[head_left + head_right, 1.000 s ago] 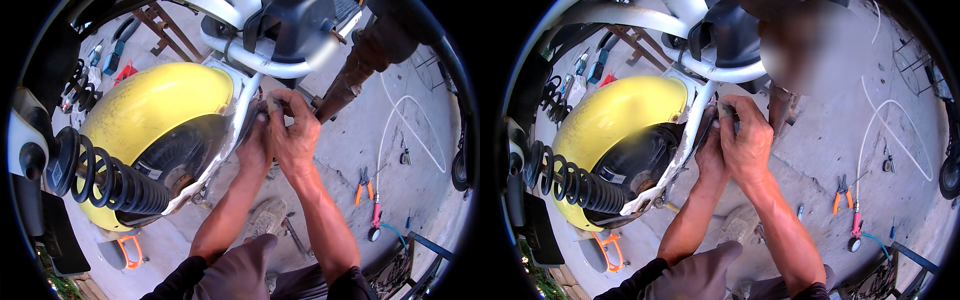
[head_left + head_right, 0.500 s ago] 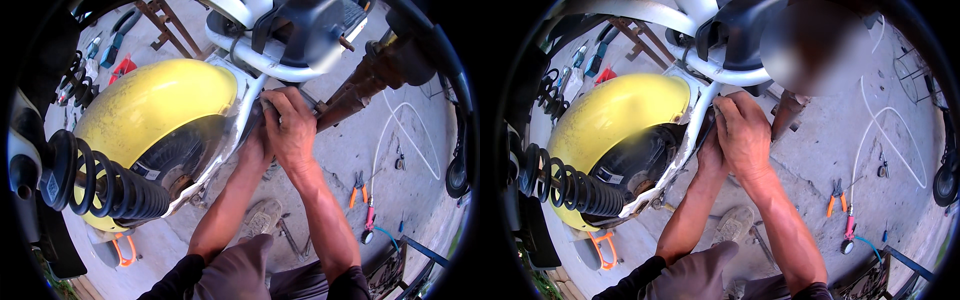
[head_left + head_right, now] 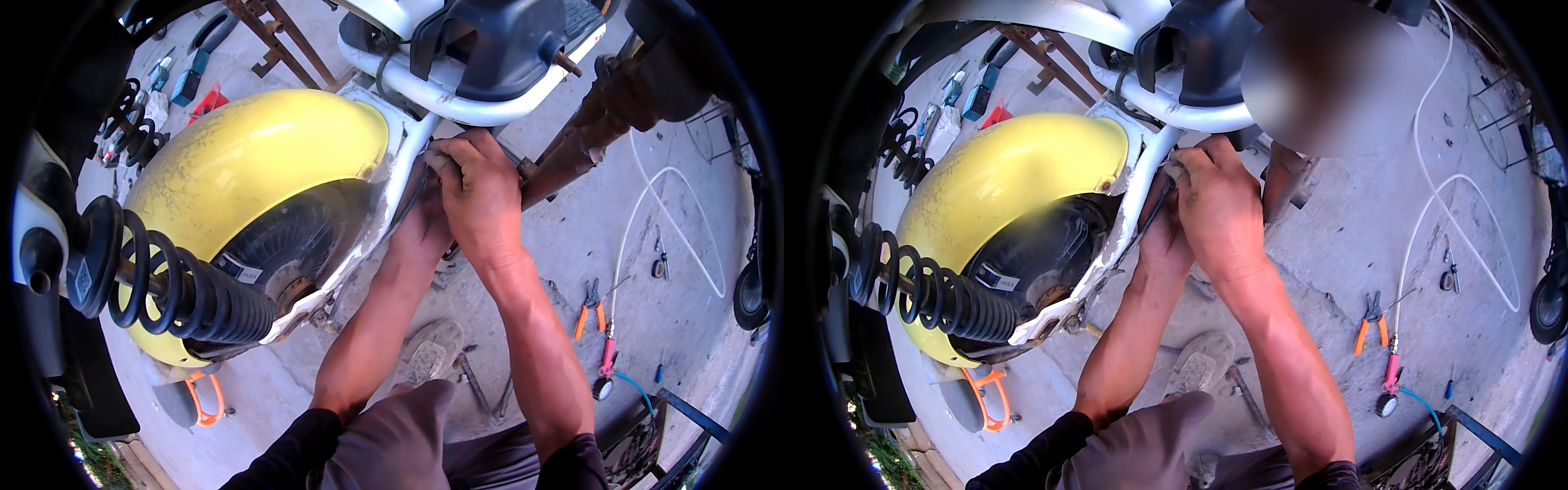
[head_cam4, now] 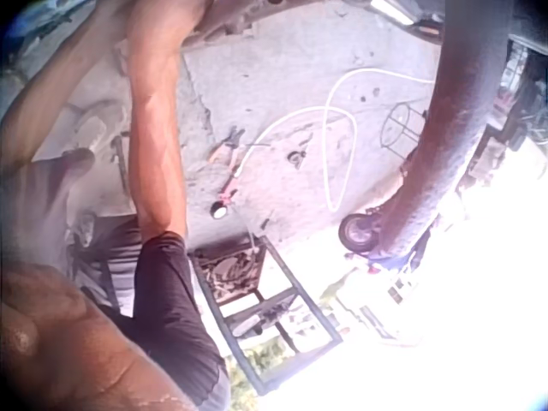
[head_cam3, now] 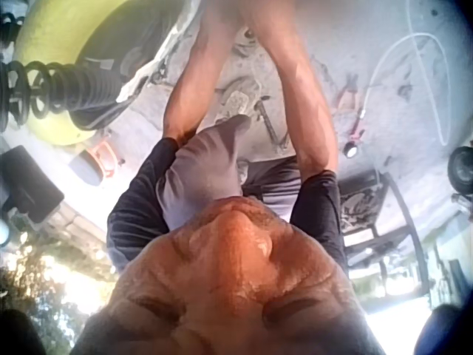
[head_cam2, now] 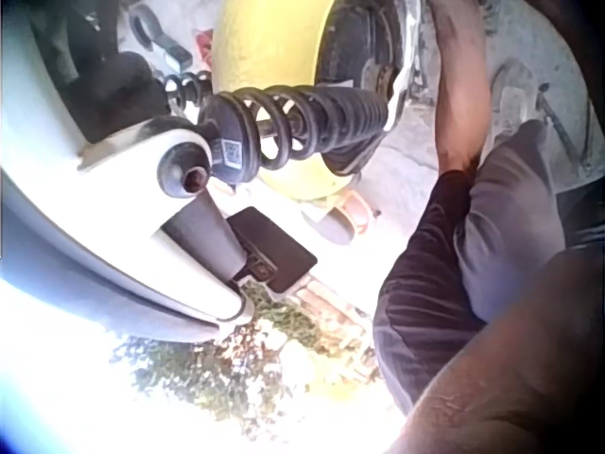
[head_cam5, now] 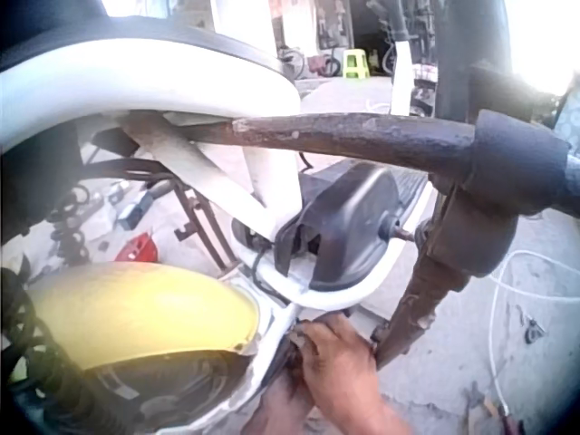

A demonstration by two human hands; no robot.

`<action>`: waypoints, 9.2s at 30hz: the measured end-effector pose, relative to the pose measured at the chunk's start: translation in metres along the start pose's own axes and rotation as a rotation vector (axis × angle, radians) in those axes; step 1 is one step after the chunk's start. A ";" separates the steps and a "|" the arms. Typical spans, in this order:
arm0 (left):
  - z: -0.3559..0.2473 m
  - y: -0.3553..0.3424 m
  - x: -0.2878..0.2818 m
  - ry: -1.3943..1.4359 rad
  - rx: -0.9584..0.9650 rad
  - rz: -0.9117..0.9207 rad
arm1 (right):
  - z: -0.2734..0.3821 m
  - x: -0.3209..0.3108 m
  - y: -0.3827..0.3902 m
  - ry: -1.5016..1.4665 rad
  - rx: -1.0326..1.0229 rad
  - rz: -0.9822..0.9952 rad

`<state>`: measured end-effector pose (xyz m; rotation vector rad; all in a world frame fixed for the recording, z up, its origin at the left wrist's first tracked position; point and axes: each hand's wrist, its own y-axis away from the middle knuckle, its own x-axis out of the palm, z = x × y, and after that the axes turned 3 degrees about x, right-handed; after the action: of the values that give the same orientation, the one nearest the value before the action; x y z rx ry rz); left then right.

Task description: The person works on the rear wheel and brake assembly of a yellow scooter. They use a wrench to tighten bolts on the brake caliper, then use pliers to cut a zip tie and secure a cable. Finally, they use a hammer to tap a part of the wheel assembly.

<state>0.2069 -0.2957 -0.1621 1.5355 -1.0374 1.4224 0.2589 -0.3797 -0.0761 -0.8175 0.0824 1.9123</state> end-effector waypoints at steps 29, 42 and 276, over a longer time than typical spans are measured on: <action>0.045 0.048 0.026 -1.073 0.408 -0.387 | -0.032 0.000 0.006 -0.201 0.057 0.070; 0.030 0.045 0.073 -0.436 0.129 -0.574 | -0.043 0.010 0.008 -0.197 0.032 0.083; -0.032 0.009 0.129 -2.788 0.743 0.851 | -0.032 0.035 0.004 -0.524 0.216 -0.097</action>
<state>0.1918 -0.2760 -0.0316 -1.2218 0.9564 0.7026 0.2625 -0.3675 -0.1219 -0.1601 -0.0699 1.9259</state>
